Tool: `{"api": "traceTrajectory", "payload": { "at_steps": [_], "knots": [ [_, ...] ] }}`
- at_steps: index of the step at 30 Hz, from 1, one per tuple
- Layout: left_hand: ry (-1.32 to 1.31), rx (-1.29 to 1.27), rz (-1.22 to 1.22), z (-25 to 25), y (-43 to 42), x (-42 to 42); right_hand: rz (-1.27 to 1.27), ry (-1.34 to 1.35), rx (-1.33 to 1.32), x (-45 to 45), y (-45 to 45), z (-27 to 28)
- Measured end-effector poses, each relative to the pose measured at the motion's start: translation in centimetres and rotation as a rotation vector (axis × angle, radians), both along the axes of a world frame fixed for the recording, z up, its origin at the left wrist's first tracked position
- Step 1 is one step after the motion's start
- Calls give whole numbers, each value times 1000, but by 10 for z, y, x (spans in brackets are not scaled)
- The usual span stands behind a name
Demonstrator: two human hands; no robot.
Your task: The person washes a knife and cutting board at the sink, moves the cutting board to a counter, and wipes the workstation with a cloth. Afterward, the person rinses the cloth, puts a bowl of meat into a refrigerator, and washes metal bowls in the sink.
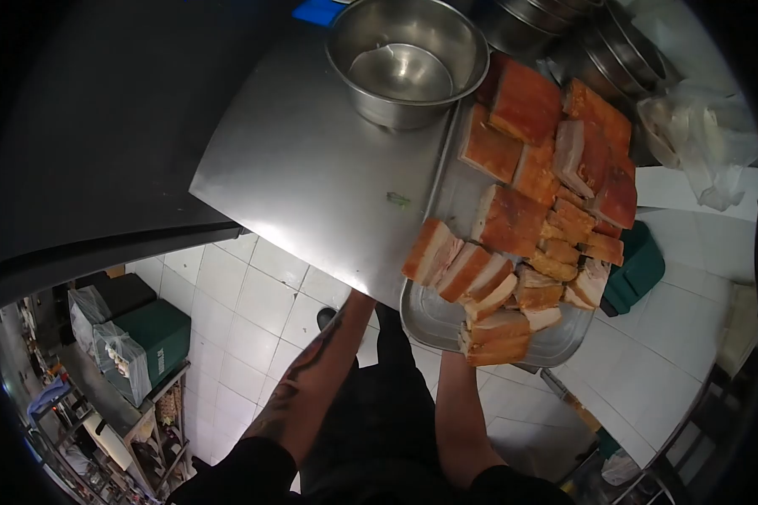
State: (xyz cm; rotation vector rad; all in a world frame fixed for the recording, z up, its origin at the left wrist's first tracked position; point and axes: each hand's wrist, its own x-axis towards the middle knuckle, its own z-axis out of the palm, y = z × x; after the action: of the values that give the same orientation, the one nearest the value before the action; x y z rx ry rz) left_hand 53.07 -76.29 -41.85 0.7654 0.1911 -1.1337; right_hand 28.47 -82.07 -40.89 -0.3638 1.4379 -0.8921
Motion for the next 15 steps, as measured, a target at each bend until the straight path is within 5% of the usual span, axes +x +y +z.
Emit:
{"api": "traceTrajectory", "payload": {
  "at_steps": [5, 7, 9, 15],
  "knots": [
    [193, 59, -61, 53, -11, 29, 11, -15, 14, 15, 6, -10],
    [154, 78, -79, 77, 2, 38, 34, -12, 11, 25, 7, -6],
    [-153, 124, -160, 87, 31, 43, 74, -2, -1, 32, 3, -6],
    [-232, 546, -195, 147, 256, 27, 331, -2, -39, 63, -40, 16]
  ]
}}
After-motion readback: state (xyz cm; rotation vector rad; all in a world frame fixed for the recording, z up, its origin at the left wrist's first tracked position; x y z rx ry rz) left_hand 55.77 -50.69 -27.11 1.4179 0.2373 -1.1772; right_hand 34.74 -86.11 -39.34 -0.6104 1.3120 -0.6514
